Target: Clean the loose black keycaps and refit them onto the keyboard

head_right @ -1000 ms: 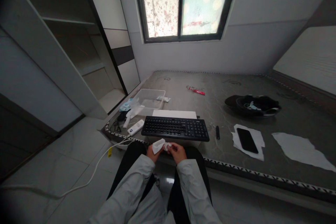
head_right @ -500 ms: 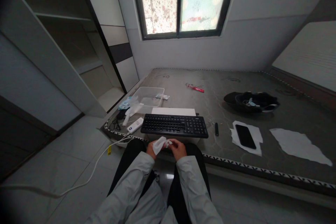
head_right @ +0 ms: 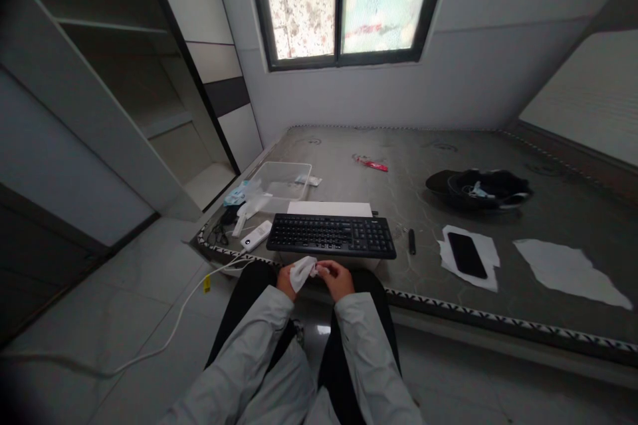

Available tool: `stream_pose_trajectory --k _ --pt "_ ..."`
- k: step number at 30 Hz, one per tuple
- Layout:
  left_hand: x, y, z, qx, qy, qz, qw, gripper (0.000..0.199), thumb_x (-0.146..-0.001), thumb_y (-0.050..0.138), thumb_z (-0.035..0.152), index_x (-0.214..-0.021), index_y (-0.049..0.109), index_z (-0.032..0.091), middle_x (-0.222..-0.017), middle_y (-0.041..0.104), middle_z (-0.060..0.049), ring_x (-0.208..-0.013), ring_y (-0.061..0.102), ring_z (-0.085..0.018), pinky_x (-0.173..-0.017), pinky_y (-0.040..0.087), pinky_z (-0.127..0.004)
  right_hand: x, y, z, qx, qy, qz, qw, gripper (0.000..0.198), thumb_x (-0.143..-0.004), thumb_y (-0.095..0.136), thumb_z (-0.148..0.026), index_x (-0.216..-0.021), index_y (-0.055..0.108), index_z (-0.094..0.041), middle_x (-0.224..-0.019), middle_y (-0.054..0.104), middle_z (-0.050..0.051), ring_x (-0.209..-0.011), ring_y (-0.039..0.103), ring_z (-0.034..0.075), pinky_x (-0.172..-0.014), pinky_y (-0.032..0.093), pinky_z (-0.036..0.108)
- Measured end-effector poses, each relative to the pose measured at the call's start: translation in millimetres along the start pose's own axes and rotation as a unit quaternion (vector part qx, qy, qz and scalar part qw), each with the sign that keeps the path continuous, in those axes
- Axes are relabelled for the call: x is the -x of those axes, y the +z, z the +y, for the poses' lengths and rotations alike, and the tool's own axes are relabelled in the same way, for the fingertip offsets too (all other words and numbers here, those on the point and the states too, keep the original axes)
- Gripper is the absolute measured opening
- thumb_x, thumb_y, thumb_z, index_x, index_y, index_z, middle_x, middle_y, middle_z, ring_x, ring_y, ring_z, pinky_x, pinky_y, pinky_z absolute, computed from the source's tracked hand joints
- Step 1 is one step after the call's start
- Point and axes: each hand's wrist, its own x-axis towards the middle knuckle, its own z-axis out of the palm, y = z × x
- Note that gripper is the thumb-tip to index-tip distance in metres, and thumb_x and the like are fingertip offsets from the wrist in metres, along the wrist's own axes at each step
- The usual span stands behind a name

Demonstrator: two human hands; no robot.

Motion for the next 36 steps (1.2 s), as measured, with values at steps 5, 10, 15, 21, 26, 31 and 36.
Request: stream_pose_trajectory --k 5,10,15,21,26,31,36 --pt "-2 -4 -1 -0.028 -0.001 -0.027 0.999 0.029 -0.063 0.066 0.029 -0.090 0.070 0.017 -0.094 0.070 -0.005 -0.087 0.064 -0.022 -0.081 0.052 -0.029 -1 0 3 0.025 0.005 0.009 1.000 0.030 -0.060 0.068 -0.037 -0.082 0.067 -0.017 -0.083 0.069 0.006 -0.079 0.062 0.022 -0.074 0.048 0.032" --pt "-3 -3 3 -0.025 -0.008 -0.040 0.999 0.030 -0.061 0.068 0.033 -0.084 0.070 0.015 -0.086 0.071 -0.004 -0.079 0.065 -0.020 -0.073 0.052 -0.026 -3 -4 6 -0.052 0.024 -0.011 0.998 0.030 -0.057 0.071 -0.035 -0.080 0.067 -0.017 -0.082 0.069 0.006 -0.078 0.062 0.021 -0.073 0.049 0.033" --pt "-2 -1 6 -0.020 -0.019 -0.060 0.998 0.031 -0.065 0.065 0.039 -0.080 0.069 0.012 -0.078 0.070 -0.005 -0.071 0.063 -0.017 -0.066 0.050 -0.023 -4 -5 9 -0.155 0.088 -0.018 0.984 0.034 -0.053 0.073 -0.039 -0.080 0.067 -0.017 -0.077 0.069 0.005 -0.071 0.063 0.021 -0.063 0.051 0.032" --pt "-3 1 10 -0.005 -0.017 -0.066 0.998 0.033 -0.067 0.064 0.040 -0.084 0.068 0.012 -0.084 0.070 -0.007 -0.077 0.063 -0.019 -0.070 0.050 -0.025 -4 -9 -4 -0.239 0.084 0.033 0.967 0.036 -0.058 0.070 -0.042 -0.085 0.064 -0.018 -0.085 0.068 0.007 -0.074 0.063 0.020 -0.066 0.051 0.031" --pt "-5 2 9 -0.027 -0.010 -0.030 0.999 0.032 -0.067 0.063 0.040 -0.083 0.067 0.011 -0.084 0.070 -0.008 -0.078 0.063 -0.020 -0.071 0.050 -0.026 -8 -16 -3 -0.259 0.055 0.095 0.960 0.034 -0.061 0.069 -0.042 -0.086 0.061 -0.020 -0.086 0.069 0.005 -0.081 0.063 0.020 -0.068 0.050 0.031" --pt "-7 3 13 -0.062 -0.003 -0.031 0.998 0.031 -0.069 0.062 0.039 -0.082 0.067 0.012 -0.082 0.070 -0.007 -0.075 0.063 -0.019 -0.069 0.050 -0.025 -11 -16 3 -0.181 0.047 0.129 0.974 0.040 -0.063 0.067 -0.043 -0.096 0.062 -0.020 -0.075 0.068 0.004 -0.076 0.064 0.021 -0.063 0.051 0.029" --pt "-10 5 14 -0.044 -0.015 -0.041 0.998 0.030 -0.069 0.062 0.037 -0.086 0.068 0.013 -0.084 0.070 -0.006 -0.079 0.063 -0.020 -0.073 0.049 -0.025 -10 -14 -2 -0.088 0.031 0.096 0.991 0.046 -0.062 0.068 -0.041 -0.101 0.063 -0.019 -0.083 0.066 0.004 -0.079 0.061 0.019 -0.069 0.050 0.030"
